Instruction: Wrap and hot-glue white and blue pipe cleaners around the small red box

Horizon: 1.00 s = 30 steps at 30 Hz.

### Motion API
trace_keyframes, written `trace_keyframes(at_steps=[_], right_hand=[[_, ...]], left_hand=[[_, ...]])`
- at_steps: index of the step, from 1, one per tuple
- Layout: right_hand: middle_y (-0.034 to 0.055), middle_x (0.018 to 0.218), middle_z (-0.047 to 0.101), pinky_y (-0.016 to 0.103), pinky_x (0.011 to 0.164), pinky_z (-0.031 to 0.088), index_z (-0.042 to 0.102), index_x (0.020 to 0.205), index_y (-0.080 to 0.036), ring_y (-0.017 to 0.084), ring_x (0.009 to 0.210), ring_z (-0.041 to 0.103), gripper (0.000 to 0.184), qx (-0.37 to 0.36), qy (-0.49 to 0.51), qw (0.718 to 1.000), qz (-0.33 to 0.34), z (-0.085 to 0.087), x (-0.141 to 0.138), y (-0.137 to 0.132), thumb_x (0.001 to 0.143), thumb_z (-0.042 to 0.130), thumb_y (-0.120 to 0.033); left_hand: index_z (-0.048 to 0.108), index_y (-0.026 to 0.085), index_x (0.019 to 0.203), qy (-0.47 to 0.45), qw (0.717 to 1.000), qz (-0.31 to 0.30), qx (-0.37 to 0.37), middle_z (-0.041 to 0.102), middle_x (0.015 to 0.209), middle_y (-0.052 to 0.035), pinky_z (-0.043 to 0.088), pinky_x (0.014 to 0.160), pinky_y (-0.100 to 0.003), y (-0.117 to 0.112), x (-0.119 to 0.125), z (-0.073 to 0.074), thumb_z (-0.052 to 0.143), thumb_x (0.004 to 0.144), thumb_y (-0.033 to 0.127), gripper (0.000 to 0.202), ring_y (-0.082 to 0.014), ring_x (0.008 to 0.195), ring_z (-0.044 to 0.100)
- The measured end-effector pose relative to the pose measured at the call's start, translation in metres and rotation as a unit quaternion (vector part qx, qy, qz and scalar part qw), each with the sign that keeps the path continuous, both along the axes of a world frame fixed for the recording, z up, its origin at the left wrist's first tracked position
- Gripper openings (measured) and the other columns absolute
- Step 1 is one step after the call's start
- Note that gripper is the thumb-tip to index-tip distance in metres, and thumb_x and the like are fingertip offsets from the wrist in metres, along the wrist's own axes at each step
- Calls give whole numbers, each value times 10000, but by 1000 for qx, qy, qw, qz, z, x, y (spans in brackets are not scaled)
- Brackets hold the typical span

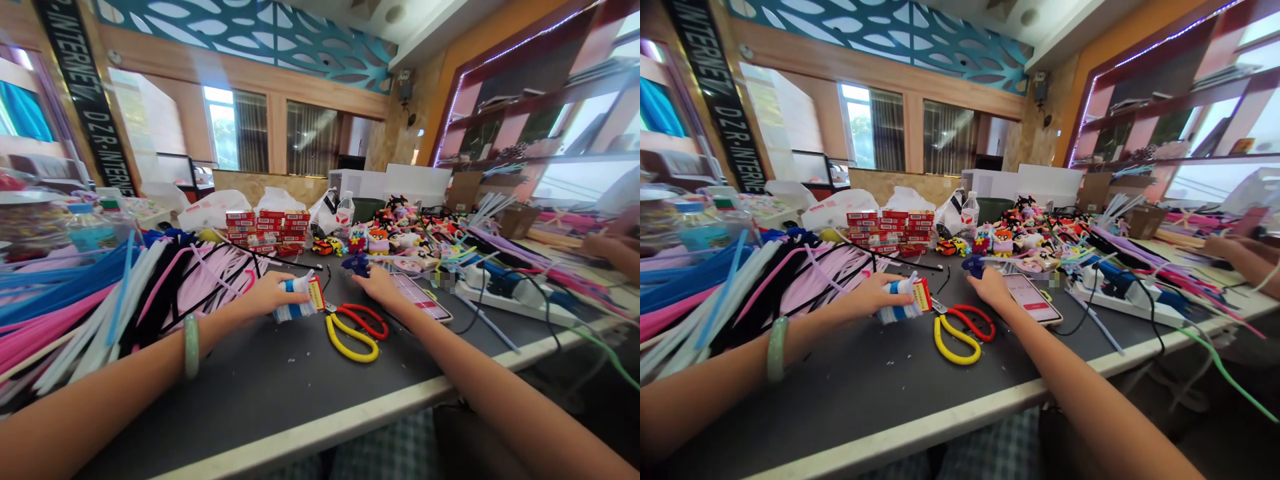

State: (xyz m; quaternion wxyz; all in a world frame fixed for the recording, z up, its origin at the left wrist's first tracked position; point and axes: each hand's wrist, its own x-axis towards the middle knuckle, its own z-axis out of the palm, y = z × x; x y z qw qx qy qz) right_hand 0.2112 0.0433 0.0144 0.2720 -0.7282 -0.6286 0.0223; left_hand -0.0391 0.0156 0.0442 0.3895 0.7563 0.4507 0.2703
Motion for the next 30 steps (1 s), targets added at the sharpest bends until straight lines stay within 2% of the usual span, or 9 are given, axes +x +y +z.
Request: trace_keyframes(at_steps=[2, 6, 8, 10, 13, 15, 18, 23, 30], right_hand=[[81, 1071, 628, 386, 812, 491, 584, 1081, -133, 197, 944, 610, 296, -8, -35, 999, -2, 7, 3, -16, 880, 560, -350], [188, 948, 672, 314, 732, 432, 644, 910, -78, 268, 922, 627, 215, -16, -102, 995, 2, 17, 6, -60, 814, 618, -269], [156, 836, 690, 306, 663, 411, 664, 797, -117, 266, 833, 642, 174, -26, -123, 992, 21, 23, 3, -84, 797, 628, -287], [100, 715, 688, 295, 592, 384, 669, 721, -160, 234, 712, 637, 264, -29, -128, 990, 51, 31, -6, -104, 833, 569, -376], [34, 730, 697, 258, 580, 382, 685, 888, -190, 169, 662, 622, 261, 45, -58, 985, 153, 45, -27, -120, 821, 581, -420], [6, 696, 685, 244, 565, 375, 670, 970, -189, 148, 621, 601, 273, 82, -15, 976, 200, 52, -42, -122, 796, 621, -395], [0, 682, 678, 232, 543, 357, 663, 1013, -180, 137, 602, 586, 307, 90, 12, 968, 234, 56, -58, -118, 783, 648, -384], [-2, 640, 680, 214, 533, 331, 706, 790, -176, 108, 556, 557, 87, 74, -18, 961, 265, 55, -65, -111, 805, 636, -226], [22, 704, 703, 206, 562, 367, 709, 758, -180, 125, 615, 599, 133, 62, -92, 948, 298, 58, -59, -107, 772, 610, -91]], left_hand=[[655, 127, 849, -1, 1000, 12, -5, 638, 735, -25, 399, 525, -218, -2, 0, 1, 688, 578, 504, 466, -144, 611, 551], [662, 125, 853, 34, 999, -4, 33, 643, 763, -34, 403, 547, -226, -3, 1, 2, 674, 590, 512, 468, -158, 645, 558], [671, 126, 844, 60, 996, -19, 61, 637, 744, -26, 395, 559, -227, -2, 2, 1, 675, 586, 521, 472, -165, 658, 557], [678, 131, 819, 87, 992, -30, 89, 620, 710, -11, 375, 554, -224, -2, 5, -2, 671, 585, 541, 472, -162, 649, 543], [684, 133, 788, 111, 985, -42, 124, 598, 676, 4, 346, 543, -219, -4, 9, -3, 666, 589, 550, 462, -153, 637, 520], [690, 132, 778, 114, 983, -48, 136, 596, 667, 7, 339, 544, -216, -8, 11, -3, 669, 591, 536, 446, -152, 642, 515], [701, 132, 778, 120, 982, -52, 137, 607, 657, 11, 337, 549, -210, -14, 13, -1, 671, 601, 515, 423, -148, 648, 514], [721, 136, 837, 133, 981, -66, 128, 648, 690, 9, 347, 569, -203, -22, 14, 2, 692, 607, 450, 390, -151, 675, 538], [726, 142, 781, 160, 975, -69, 140, 655, 659, 7, 345, 558, -207, -24, 15, 4, 711, 576, 481, 397, -157, 650, 550]])
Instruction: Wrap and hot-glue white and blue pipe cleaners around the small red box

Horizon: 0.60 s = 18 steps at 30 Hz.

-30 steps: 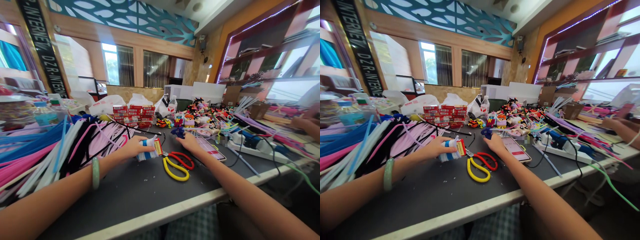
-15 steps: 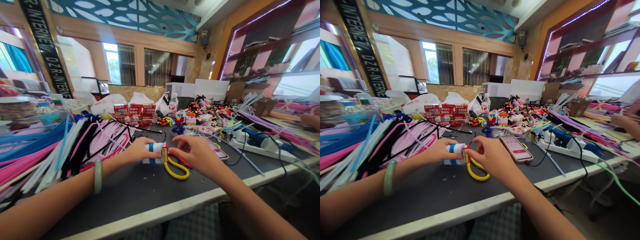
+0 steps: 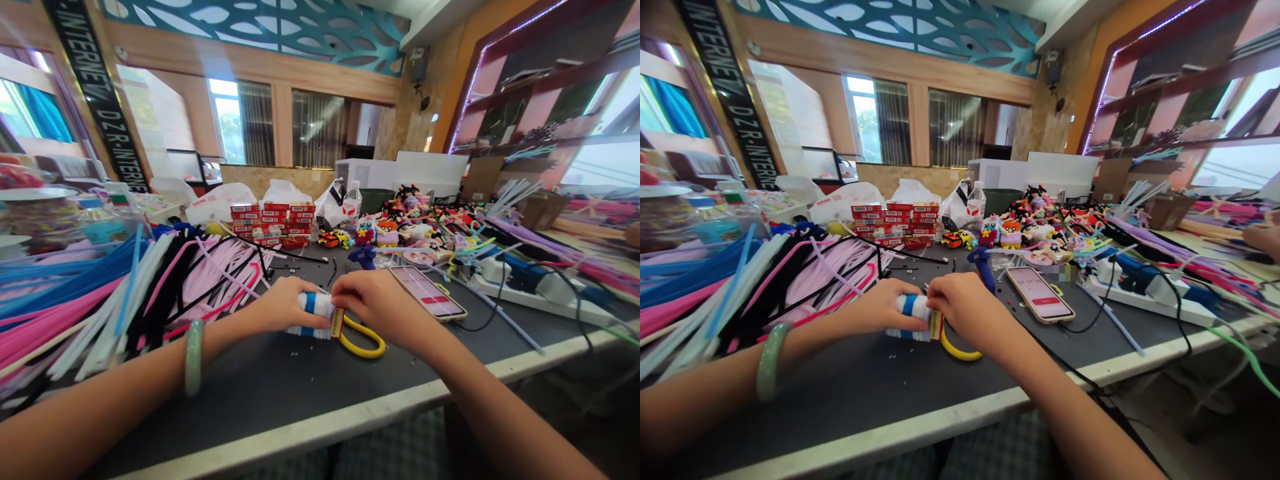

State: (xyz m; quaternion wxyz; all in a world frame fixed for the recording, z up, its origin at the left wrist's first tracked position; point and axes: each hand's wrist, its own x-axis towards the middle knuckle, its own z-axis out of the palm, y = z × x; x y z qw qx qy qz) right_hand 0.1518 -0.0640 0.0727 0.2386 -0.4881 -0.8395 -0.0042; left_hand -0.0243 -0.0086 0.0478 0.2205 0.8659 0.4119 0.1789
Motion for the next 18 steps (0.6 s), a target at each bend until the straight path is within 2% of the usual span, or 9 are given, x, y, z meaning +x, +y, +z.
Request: trace_keyframes(at_steps=[3, 7, 11, 18], right_hand=[[30, 736, 714, 211, 593, 395, 715, 759, -182, 136, 650, 620, 204, 10, -13, 1000, 24, -1, 2, 2, 744, 570, -40], [17, 679, 721, 205, 572, 399, 732, 728, -192, 127, 591, 619, 279, -4, 1, 1000, 13, -1, 6, 3, 718, 527, -4], [5, 688, 732, 202, 564, 401, 750, 779, -213, 127, 586, 630, 269, 8, 6, 1000, 17, -2, 9, 2, 738, 544, -44], [-7, 636, 714, 184, 539, 390, 740, 732, -191, 104, 544, 605, 275, 2, 36, 999, 9, -10, 12, 4, 714, 536, -8]], left_hand=[[722, 146, 765, 15, 1000, -8, 16, 646, 647, 15, 332, 550, -204, -1, 1, 0, 715, 570, 483, 390, -152, 640, 539], [704, 139, 721, 26, 1000, -4, 15, 619, 608, 21, 320, 540, -203, -1, 1, 0, 719, 563, 495, 390, -147, 626, 524], [689, 135, 697, 23, 999, -21, 13, 597, 597, 27, 317, 530, -201, 0, 0, -1, 713, 566, 509, 396, -136, 606, 511], [679, 131, 693, 25, 999, -45, 7, 576, 605, 30, 314, 515, -195, -1, -1, -1, 706, 576, 505, 392, -123, 594, 499]])
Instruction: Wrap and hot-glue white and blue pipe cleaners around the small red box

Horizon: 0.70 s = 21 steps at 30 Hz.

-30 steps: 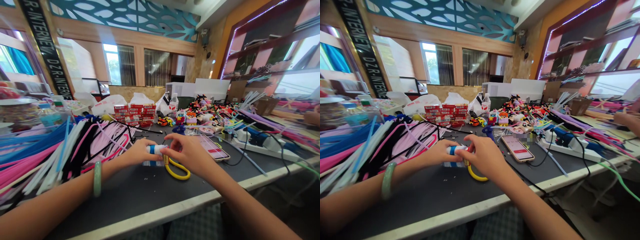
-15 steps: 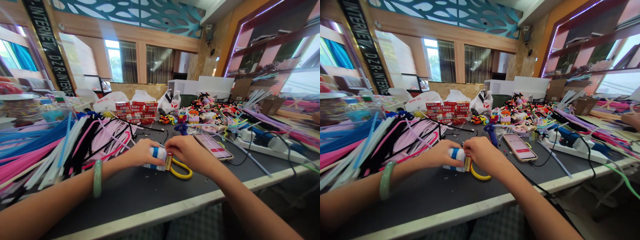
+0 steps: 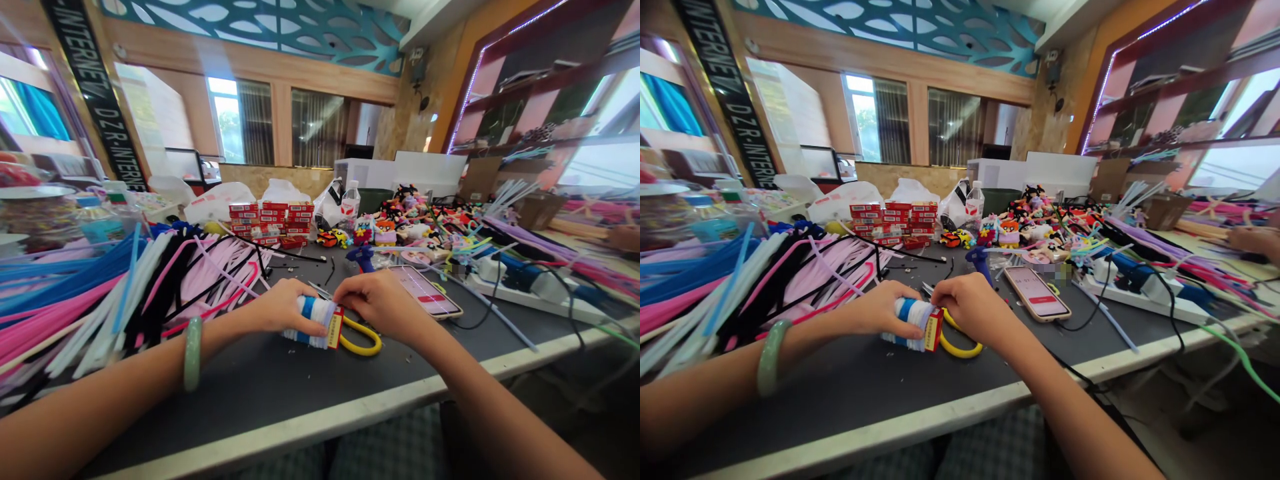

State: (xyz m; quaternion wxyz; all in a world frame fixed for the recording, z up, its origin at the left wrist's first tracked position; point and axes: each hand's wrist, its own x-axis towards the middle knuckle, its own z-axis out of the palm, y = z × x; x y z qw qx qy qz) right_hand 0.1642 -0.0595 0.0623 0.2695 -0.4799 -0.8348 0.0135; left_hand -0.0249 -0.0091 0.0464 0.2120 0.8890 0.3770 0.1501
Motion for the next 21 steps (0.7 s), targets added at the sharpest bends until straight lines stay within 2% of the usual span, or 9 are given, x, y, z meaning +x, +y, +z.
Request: trace_keyframes(at_steps=[10, 16, 21], right_hand=[[-27, 621, 705, 179, 510, 400, 728, 711, -202, 98, 532, 594, 251, -37, 101, 994, 20, -13, 6, 1, 700, 542, -34], [-25, 625, 704, 175, 495, 417, 725, 723, -202, 97, 524, 608, 235, -83, 161, 982, 54, -12, 8, -1, 735, 528, -74], [-16, 641, 712, 180, 528, 438, 732, 732, -197, 104, 561, 623, 208, -70, 162, 982, 73, -12, 11, -2, 749, 546, -105]], left_hand=[[703, 117, 734, -30, 998, -44, -45, 617, 633, 8, 336, 501, -200, -4, -1, 3, 722, 581, 483, 397, -134, 598, 523], [685, 120, 737, -93, 983, -89, -129, 610, 639, 10, 379, 505, -188, -1, -2, 1, 758, 560, 448, 380, -121, 593, 526], [664, 120, 719, -128, 964, -95, -215, 584, 633, 19, 413, 523, -191, 0, -1, -2, 788, 524, 385, 352, -108, 585, 503]])
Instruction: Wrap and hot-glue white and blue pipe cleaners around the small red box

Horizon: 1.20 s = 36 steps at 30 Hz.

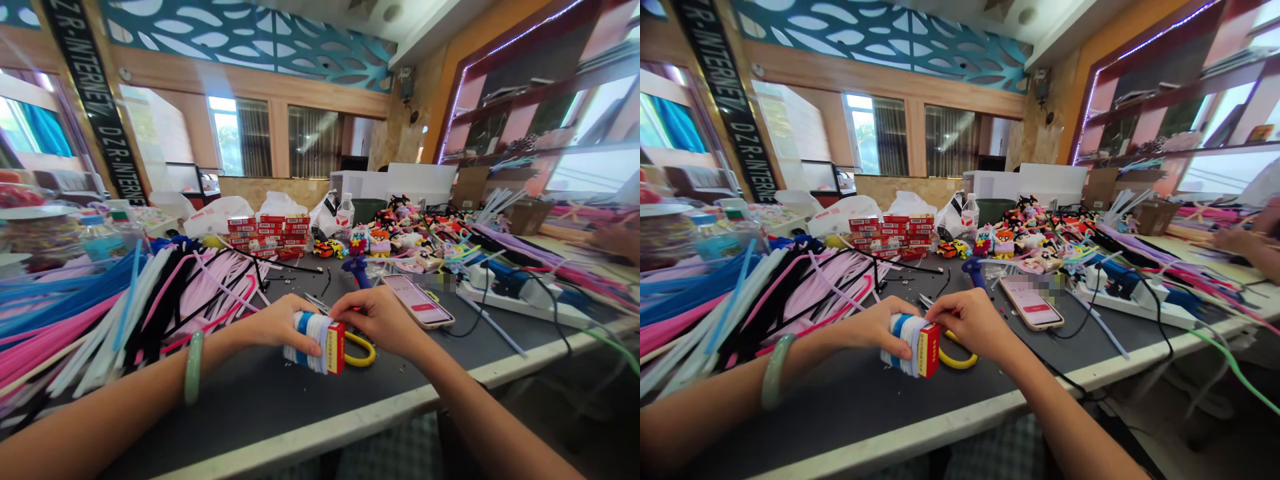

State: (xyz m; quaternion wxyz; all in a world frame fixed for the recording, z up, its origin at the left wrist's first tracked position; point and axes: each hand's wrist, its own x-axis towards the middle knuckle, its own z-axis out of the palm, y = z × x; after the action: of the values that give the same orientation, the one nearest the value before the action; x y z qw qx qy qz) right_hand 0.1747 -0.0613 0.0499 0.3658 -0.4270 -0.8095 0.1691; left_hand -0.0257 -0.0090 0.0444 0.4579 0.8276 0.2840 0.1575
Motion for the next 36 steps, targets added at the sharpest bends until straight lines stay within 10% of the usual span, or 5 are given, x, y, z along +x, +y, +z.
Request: trace_keyframes(at_steps=[21, 36], right_hand=[[22, 799, 729, 278, 710, 519, 712, 835, -169, 164, 759, 668, 352, -101, 226, 963, 102, -37, -2, 28, 586, 471, -104], [43, 985, 689, 348, 860, 485, 626, 1054, -194, 198, 950, 626, 418, -177, 287, 928, 159, -40, -4, 29, 645, 689, -254]], left_hand=[[687, 108, 840, -126, 976, 85, -155, 655, 692, -23, 449, 530, -220, 11, 0, -23, 822, 429, 519, 597, -119, 565, 556], [658, 83, 874, -125, 980, 87, -130, 653, 681, -48, 428, 441, -203, 25, -7, -22, 775, 510, 584, 630, -112, 506, 556]])
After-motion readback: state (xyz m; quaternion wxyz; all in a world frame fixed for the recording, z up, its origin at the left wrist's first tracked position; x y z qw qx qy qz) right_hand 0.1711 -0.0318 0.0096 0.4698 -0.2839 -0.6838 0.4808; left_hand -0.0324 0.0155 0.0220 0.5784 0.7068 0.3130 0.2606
